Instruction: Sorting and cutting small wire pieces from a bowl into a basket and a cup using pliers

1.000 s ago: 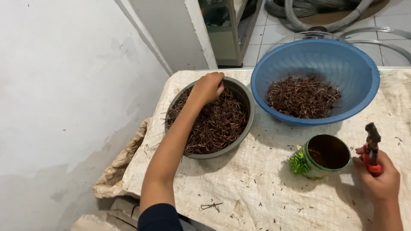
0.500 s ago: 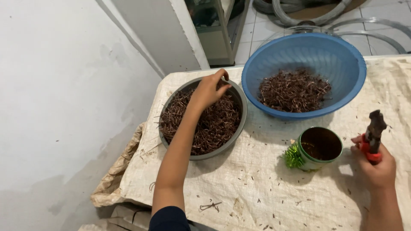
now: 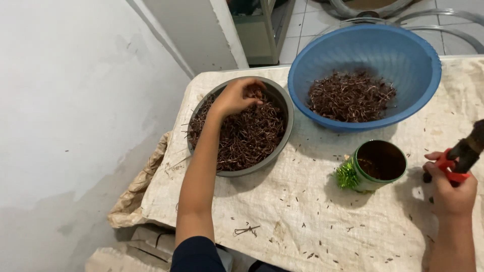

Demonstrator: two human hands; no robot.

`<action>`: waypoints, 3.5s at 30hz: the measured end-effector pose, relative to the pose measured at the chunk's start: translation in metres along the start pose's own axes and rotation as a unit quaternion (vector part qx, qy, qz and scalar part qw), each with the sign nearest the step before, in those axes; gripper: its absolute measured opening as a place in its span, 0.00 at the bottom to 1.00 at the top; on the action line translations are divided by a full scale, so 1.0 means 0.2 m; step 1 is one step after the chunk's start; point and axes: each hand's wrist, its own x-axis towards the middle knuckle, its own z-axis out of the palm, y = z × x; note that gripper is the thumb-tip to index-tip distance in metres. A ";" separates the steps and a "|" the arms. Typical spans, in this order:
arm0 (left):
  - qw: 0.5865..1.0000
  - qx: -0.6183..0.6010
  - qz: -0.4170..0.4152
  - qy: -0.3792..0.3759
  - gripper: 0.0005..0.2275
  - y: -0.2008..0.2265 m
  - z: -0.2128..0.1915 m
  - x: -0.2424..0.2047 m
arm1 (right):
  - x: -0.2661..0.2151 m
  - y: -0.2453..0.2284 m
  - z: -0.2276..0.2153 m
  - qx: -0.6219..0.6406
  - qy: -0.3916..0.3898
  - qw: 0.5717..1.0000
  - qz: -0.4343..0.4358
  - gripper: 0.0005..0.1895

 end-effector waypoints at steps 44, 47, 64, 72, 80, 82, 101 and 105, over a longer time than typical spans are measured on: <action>0.970 -0.103 0.221 0.026 0.16 0.45 0.34 -0.33 | -0.01 -0.06 0.02 -0.010 -0.016 1.000 -0.007 0.06; 0.967 -0.089 0.236 0.025 0.19 0.40 0.38 -0.31 | 0.00 -0.03 0.02 -0.011 -0.020 1.000 -0.018 0.06; 0.949 -0.192 0.251 0.009 0.14 0.46 0.60 -0.27 | -0.01 -0.03 0.03 0.008 0.014 1.000 0.018 0.04; 0.935 -0.256 0.247 0.002 0.18 0.52 0.65 -0.25 | 0.00 0.02 0.07 0.038 0.073 0.995 0.054 0.11; 0.892 -0.389 0.231 0.023 0.16 0.61 0.72 -0.21 | -0.01 0.13 0.10 -0.005 0.125 0.992 -0.011 0.12; 0.881 -0.416 0.224 0.020 0.14 0.63 0.74 -0.20 | -0.02 0.11 0.10 -0.024 0.125 0.992 -0.012 0.12; 0.794 -0.564 0.228 0.013 0.11 0.66 0.95 -0.09 | -0.04 -0.03 0.13 0.046 0.138 0.989 0.031 0.07; 0.811 -0.544 0.214 -0.025 0.10 0.63 0.93 -0.08 | -0.06 -0.11 0.14 0.043 0.134 0.989 0.042 0.09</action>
